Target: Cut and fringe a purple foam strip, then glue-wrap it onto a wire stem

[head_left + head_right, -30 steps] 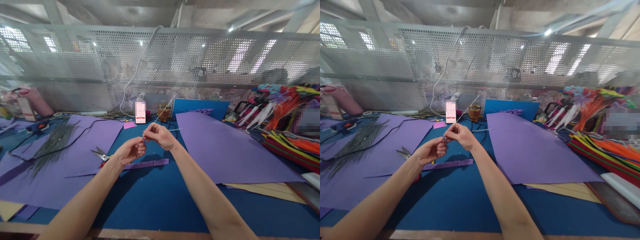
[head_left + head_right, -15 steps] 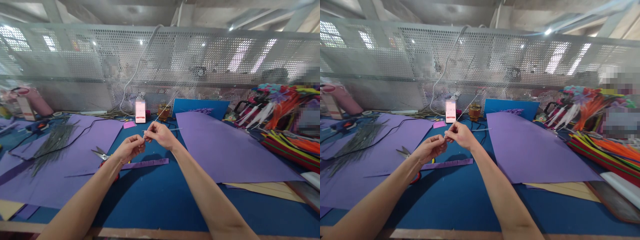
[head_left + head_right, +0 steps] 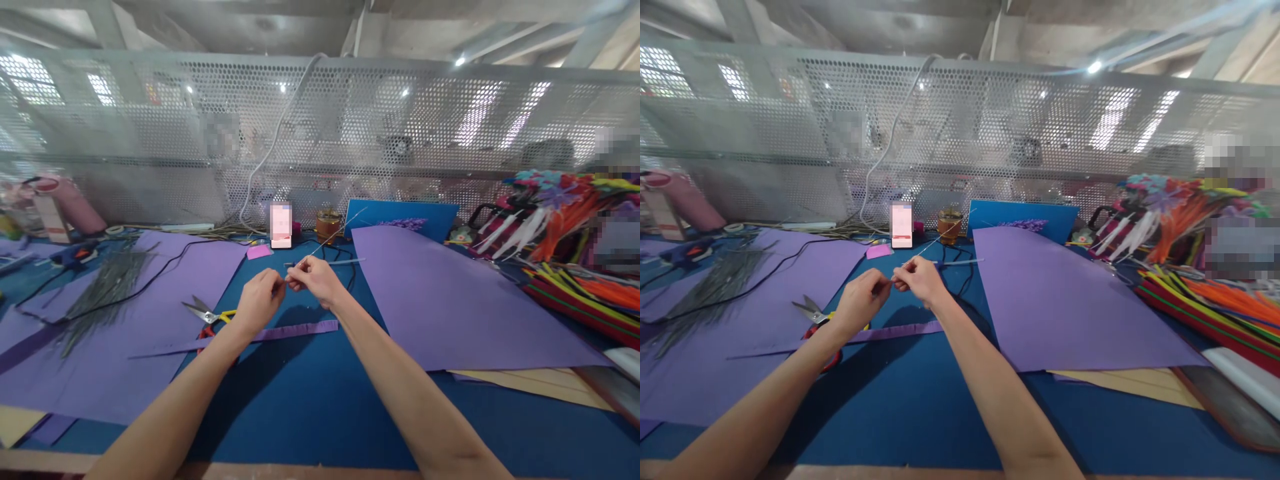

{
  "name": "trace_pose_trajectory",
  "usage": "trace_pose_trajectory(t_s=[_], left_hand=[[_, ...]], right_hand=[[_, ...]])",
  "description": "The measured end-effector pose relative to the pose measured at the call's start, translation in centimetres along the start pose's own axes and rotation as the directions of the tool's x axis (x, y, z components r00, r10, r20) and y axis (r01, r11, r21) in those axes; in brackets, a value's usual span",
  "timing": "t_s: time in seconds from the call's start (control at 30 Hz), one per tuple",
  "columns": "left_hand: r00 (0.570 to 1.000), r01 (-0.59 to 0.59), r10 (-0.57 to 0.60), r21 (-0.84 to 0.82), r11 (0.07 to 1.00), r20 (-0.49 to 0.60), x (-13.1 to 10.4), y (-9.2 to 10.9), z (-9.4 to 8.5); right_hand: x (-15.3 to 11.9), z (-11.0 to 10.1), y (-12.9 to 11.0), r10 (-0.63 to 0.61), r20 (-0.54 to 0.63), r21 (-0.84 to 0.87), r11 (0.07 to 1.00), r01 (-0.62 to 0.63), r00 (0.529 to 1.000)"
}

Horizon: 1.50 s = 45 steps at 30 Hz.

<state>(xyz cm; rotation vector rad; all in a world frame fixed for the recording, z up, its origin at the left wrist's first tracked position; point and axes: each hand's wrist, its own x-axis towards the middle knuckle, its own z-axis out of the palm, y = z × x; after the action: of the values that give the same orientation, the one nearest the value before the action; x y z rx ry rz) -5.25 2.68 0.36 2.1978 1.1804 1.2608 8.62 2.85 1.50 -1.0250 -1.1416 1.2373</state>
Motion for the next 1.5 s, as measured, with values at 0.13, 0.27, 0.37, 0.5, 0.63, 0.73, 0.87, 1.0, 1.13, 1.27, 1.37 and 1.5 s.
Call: trace_pose_trajectory(t_s=[0.13,0.27,0.37,0.5,0.63,0.73,0.87,1.0,1.13,1.27,1.37,1.5], left_hand=[[0.918,0.394,-0.291,-0.538,0.745,0.269,0.4,-0.4,-0.1],[0.779,0.623,-0.366,-0.696,0.357,0.509,0.6,-0.2,-0.3],[0.765,0.643,-0.326,-0.693,0.326,0.556,0.4,0.0,-0.3],[0.768,0.639,-0.278,-0.657,0.4,0.577,0.2,0.0,-0.3],[0.803,0.578,-0.216,-0.637,0.509,0.556,0.1,-0.2,-0.4],[0.813,0.547,-0.209,-0.592,0.591,0.543,0.1,-0.2,-0.5],[0.852,0.486,-0.243,-0.528,0.696,0.464,0.1,0.3,-0.4],[0.837,0.522,-0.263,-0.553,0.65,0.48,0.0,0.6,-0.3],[0.778,0.612,-0.207,-0.642,0.463,0.593,-0.2,0.6,-0.2],[0.772,0.622,-0.175,-0.669,0.406,0.611,-0.3,0.7,-0.1],[0.77,0.628,-0.212,-0.657,0.417,0.601,-0.3,0.9,-0.1],[0.723,0.685,-0.24,-0.631,0.363,0.647,-0.3,0.7,0.2]], right_hand=[[0.2,-0.9,-0.3,0.035,0.056,0.15,0.988,-0.043,0.998],[0.2,-1.6,-0.4,0.02,0.144,0.153,0.987,-0.042,0.989],[0.1,-1.5,-0.2,0.01,0.203,0.102,0.994,-0.031,0.979],[0.1,-1.4,-0.1,0.012,0.279,0.075,0.997,-0.034,0.96],[0.1,-1.6,-0.3,0.028,0.291,0.051,0.998,-0.045,0.956],[0.0,-1.7,-0.4,0.023,0.286,0.0,1.0,-0.024,0.958],[-0.1,-1.5,-0.3,-0.032,0.251,-0.055,0.997,0.048,0.968],[-0.1,-1.6,-0.3,-0.029,0.271,-0.026,0.999,0.037,0.962],[-0.1,-2.0,-0.4,0.0,0.351,0.057,0.998,-0.021,0.936],[-0.1,-2.2,-0.6,-0.009,0.382,0.074,0.997,-0.021,0.924],[-0.1,-2.3,-0.7,-0.013,0.366,0.062,0.998,-0.01,0.931],[0.0,-2.8,-0.9,-0.027,0.349,0.094,0.996,-0.006,0.937]])
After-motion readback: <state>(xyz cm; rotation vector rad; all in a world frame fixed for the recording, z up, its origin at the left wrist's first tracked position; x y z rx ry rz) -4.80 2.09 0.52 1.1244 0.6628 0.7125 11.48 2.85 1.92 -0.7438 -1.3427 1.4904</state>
